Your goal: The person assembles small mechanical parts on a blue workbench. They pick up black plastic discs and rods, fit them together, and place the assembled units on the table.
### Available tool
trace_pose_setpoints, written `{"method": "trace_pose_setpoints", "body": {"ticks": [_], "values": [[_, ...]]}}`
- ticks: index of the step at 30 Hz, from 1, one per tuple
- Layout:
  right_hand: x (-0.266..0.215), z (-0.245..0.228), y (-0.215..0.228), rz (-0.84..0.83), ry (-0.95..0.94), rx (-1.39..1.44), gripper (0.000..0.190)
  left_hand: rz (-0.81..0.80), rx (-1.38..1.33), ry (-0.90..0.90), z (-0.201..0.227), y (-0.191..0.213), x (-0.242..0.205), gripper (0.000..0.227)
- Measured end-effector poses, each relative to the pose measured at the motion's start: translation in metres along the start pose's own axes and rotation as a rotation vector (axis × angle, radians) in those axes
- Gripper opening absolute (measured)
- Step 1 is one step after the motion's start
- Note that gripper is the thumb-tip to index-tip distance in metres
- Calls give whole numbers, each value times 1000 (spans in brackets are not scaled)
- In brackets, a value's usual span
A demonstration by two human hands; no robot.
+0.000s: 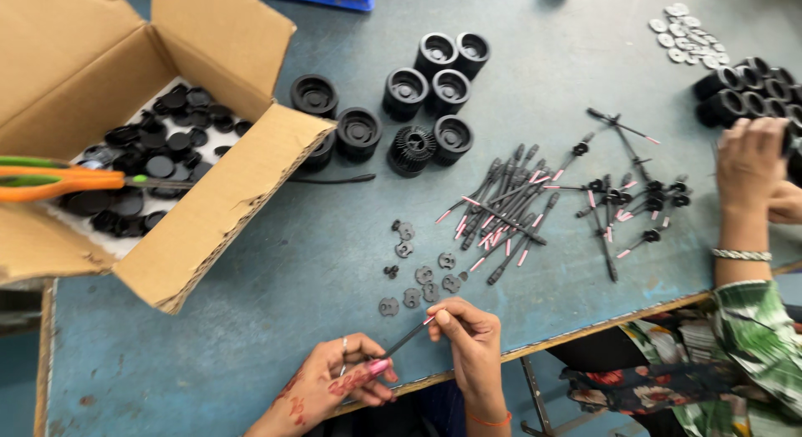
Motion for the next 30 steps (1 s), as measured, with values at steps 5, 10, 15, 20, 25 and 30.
{"method": "trace_pose_setpoints", "body": {"ticks": [5,10,15,20,25,30], "values": [[-2,-5,39,-1,-142,74,17,6,19,2,6,9,1,64],[9,-60,110,143,180,732,17,-25,-56,-48,3,13,2,61],[15,-94,140,386,300,818,39,-77,-63,-85,-5,19,0,51],[11,-80,101,611,282,24,22,-106,-156,-94,-3,23,2,46],[9,-94,47,710,379,-889,14,8,-229,-87,2,28,4,37],[16,-112,3,504,571,-1257,30,43,-210,-56,9,25,2,35]]}}
Point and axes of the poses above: each hand's wrist, its own x-axis towards the middle knuckle, its own y-axis out of the back of the hand, z = x × y, the point moved 6 cm from there along x, towards the middle knuckle, and after that the axes turned 13 degrees about -y, right-handed, at the moved point
